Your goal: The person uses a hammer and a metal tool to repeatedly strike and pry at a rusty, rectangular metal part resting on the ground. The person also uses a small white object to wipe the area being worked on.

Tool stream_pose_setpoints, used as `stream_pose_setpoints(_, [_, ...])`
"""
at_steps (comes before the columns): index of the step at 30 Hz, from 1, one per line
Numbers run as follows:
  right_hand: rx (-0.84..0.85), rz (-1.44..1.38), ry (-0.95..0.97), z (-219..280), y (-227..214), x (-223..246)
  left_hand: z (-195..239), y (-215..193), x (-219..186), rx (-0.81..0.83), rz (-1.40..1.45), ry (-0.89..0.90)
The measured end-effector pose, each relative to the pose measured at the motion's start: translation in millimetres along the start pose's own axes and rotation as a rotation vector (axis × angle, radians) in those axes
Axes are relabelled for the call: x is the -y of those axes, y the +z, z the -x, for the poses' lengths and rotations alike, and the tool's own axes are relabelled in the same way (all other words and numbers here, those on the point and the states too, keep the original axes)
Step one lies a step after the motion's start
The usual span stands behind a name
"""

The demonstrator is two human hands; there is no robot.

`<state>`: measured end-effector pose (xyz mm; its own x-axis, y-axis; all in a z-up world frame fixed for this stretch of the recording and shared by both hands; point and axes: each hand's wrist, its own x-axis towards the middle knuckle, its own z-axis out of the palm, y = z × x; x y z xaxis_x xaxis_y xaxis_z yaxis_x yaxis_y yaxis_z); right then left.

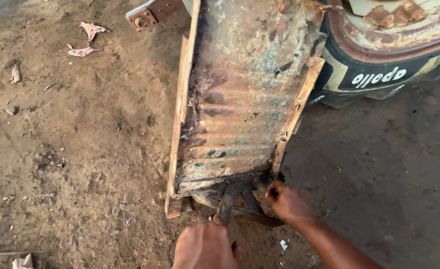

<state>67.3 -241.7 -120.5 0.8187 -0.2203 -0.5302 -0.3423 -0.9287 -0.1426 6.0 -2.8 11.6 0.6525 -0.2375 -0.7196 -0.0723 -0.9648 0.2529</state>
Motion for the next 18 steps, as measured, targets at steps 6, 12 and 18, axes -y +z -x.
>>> stream_pose_setpoints(6, [-0.341, 0.079, -0.302, 1.0, 1.9, -0.3, -2.4, 0.5, -0.1, 0.039, -0.067, 0.017])
stream_pose_setpoints(12, [-0.517, -0.021, -0.462, -14.2, 2.4, 13.7, -7.1, 6.7, 2.8, -0.021, -0.034, 0.009])
stream_pose_setpoints(18, [-0.427, -0.048, -0.244, -21.6, -2.5, -1.0, -10.4, 11.2, 4.0, -0.070, -0.061, 0.040])
